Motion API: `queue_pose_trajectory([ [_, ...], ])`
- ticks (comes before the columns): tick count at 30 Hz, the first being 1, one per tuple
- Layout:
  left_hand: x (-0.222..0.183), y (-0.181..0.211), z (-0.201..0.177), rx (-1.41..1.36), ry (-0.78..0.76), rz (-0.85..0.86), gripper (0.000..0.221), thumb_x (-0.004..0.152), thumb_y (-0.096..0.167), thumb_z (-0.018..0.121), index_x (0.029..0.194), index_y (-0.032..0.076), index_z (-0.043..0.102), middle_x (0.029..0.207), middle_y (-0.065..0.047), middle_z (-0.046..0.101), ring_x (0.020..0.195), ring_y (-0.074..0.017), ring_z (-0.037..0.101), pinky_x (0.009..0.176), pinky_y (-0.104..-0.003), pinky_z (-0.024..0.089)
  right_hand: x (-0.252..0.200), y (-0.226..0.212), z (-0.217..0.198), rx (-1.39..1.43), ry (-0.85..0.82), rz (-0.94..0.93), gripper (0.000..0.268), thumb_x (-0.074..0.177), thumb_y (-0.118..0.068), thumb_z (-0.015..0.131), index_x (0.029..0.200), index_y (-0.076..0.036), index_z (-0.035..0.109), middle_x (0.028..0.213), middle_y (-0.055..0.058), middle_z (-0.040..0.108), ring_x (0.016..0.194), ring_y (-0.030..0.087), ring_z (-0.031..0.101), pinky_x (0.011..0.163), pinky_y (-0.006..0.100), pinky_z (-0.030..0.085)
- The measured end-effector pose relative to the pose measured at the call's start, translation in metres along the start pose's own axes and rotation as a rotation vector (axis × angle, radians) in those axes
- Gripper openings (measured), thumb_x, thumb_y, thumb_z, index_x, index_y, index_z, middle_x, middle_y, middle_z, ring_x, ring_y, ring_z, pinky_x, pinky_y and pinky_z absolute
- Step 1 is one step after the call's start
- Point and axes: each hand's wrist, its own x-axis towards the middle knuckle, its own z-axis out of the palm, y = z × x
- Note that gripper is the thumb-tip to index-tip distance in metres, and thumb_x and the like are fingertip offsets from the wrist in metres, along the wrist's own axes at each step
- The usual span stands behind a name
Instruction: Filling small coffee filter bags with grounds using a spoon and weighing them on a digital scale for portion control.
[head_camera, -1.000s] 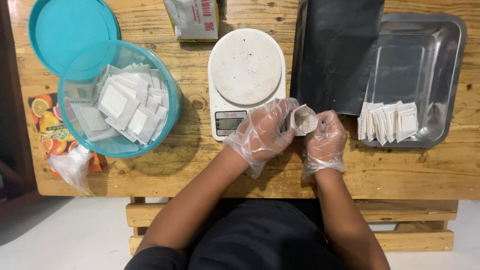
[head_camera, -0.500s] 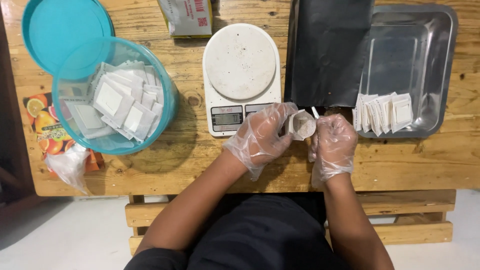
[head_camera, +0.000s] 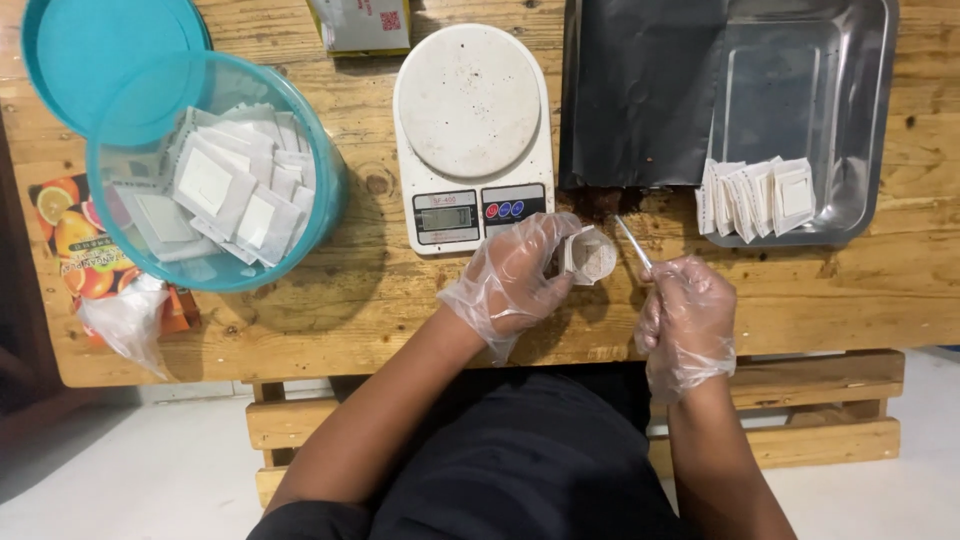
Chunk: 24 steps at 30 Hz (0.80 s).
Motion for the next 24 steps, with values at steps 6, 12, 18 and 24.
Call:
queue_pose_trajectory([
  [6, -0.005, 0.009, -0.006, 0.004, 0.01, 0.004, 0.042, 0.077, 0.006, 0.068, 0.119, 0.002, 0.065, 0.102, -0.021, 0.073, 0.096, -0.0425, 0.074, 0.077, -0.054, 0.064, -0.008, 0.007, -0.02, -0.033, -0.049, 0.01, 0.013, 0.096, -0.005, 0.054, 0.089, 0.004, 0.061, 0.041, 0.008, 0.032, 0.027, 0.014, 0.034, 0.023, 0.029, 0.031],
  [12, -0.012, 0.012, -0.017, 0.021, 0.084, 0.063, 0.032, 0.083, 0.009, 0.067, 0.115, 0.001, 0.066, 0.094, -0.02, 0.072, 0.087, -0.0359, 0.074, 0.072, -0.048, 0.064, -0.024, -0.006, -0.027, -0.06, -0.096, -0.007, 0.012, 0.093, -0.004, 0.052, 0.087, 0.003, 0.059, 0.037, 0.009, 0.03, 0.022, 0.017, 0.034, 0.021, 0.03, 0.029],
  [18, -0.009, 0.008, -0.042, 0.046, 0.081, 0.01, 0.033, 0.087, 0.015, 0.069, 0.118, 0.005, 0.063, 0.098, -0.014, 0.072, 0.086, -0.0271, 0.074, 0.071, -0.037, 0.065, -0.035, -0.037, -0.024, -0.094, -0.113, 0.008, 0.013, 0.094, -0.005, 0.051, 0.086, 0.003, 0.058, 0.036, 0.007, 0.029, 0.022, 0.016, 0.035, 0.02, 0.031, 0.03],
  [24, 0.011, -0.001, -0.065, 0.249, 0.153, 0.057, 0.038, 0.09, 0.018, 0.07, 0.124, 0.004, 0.06, 0.118, -0.012, 0.069, 0.111, -0.0271, 0.069, 0.101, -0.035, 0.054, -0.031, -0.074, -0.017, 0.004, -0.272, -0.109, 0.02, 0.103, -0.007, 0.065, 0.084, -0.006, 0.068, 0.056, 0.0, 0.059, 0.031, 0.006, 0.042, 0.022, 0.021, 0.031],
])
